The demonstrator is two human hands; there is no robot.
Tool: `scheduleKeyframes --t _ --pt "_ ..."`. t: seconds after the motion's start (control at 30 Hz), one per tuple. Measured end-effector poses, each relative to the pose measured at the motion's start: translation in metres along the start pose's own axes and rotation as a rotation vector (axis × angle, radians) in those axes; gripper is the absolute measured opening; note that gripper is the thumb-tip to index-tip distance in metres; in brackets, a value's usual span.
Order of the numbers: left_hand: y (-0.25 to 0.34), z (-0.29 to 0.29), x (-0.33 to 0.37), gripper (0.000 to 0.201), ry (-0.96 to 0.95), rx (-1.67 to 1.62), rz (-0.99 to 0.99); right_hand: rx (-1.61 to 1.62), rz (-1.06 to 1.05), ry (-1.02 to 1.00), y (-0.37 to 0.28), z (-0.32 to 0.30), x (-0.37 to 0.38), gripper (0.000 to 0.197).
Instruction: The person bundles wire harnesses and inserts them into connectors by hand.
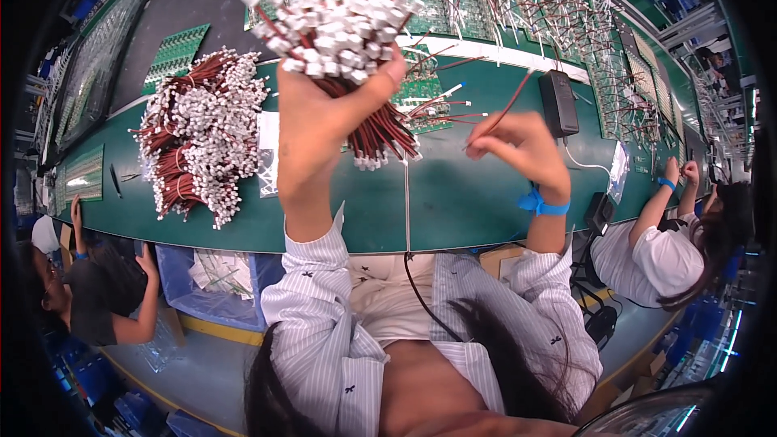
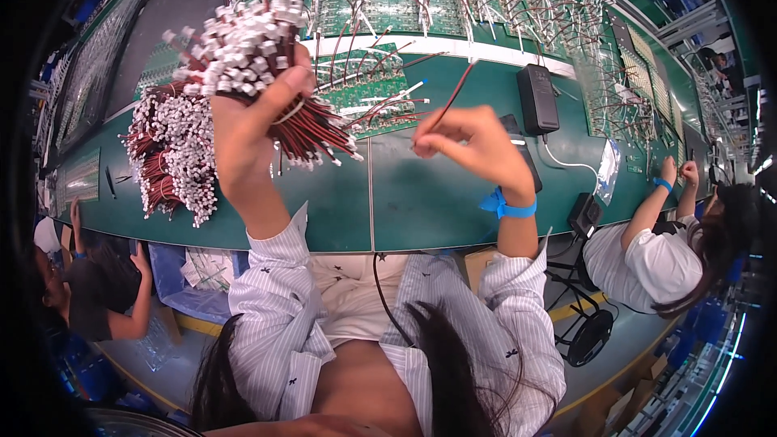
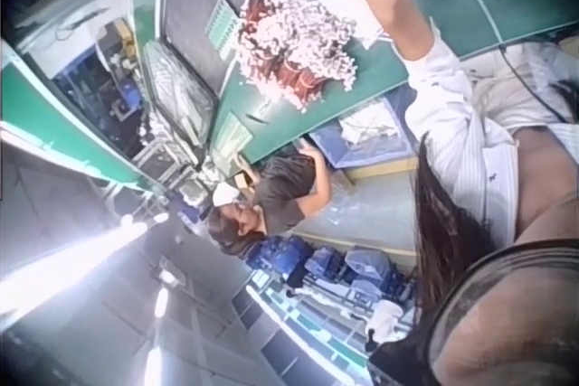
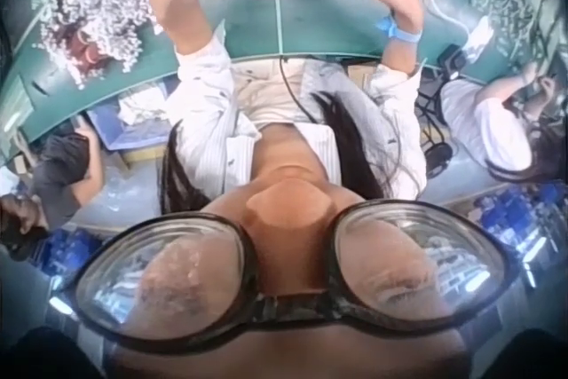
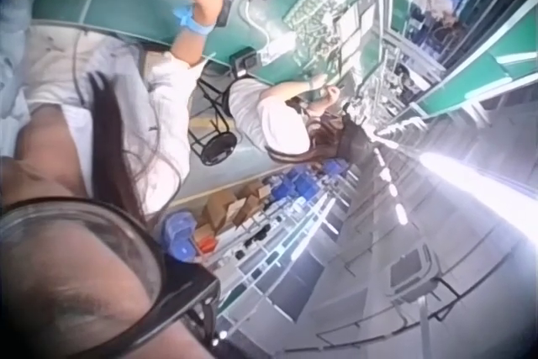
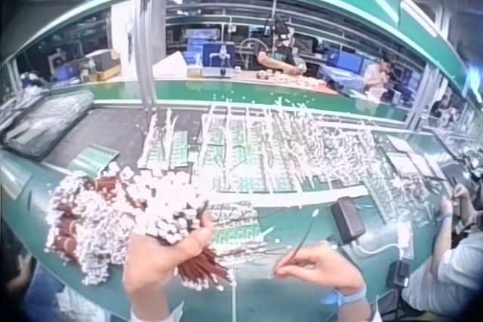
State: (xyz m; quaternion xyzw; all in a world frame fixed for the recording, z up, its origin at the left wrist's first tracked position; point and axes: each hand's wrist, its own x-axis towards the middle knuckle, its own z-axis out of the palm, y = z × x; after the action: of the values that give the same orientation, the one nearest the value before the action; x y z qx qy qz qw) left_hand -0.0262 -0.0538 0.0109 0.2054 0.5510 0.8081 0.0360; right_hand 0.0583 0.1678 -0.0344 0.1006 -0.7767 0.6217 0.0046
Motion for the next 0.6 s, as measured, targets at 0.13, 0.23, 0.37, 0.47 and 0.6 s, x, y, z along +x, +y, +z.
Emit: scheduleKeyframes --t 0.13,0.23,0.37,0.47,0.6 --pt "0.011 -0.01 -0.001 0.015 0.016 -0.037 0.014 -0.359 0.143 0.087 0.044 0.005 -0.009 0.011" --pt "0.013 -0.015 0.0 0.016 -0.003 -0.102 0.076 -0.348 0.1 0.28 0.073 0.011 -0.007 0.012" --pt "0.012 -0.016 -0.001 0.016 0.018 -0.08 0.057 -0.343 0.068 0.319 0.09 0.015 0.005 0.012" --pt "0.012 -0.017 0.0 0.016 -0.035 -0.097 0.04 -0.325 0.071 0.333 0.099 0.017 0.01 0.012" --pt "0.013 -0.015 -0.001 0.016 -0.024 -0.1 0.04 -0.286 0.072 0.317 0.098 0.018 0.012 0.012"
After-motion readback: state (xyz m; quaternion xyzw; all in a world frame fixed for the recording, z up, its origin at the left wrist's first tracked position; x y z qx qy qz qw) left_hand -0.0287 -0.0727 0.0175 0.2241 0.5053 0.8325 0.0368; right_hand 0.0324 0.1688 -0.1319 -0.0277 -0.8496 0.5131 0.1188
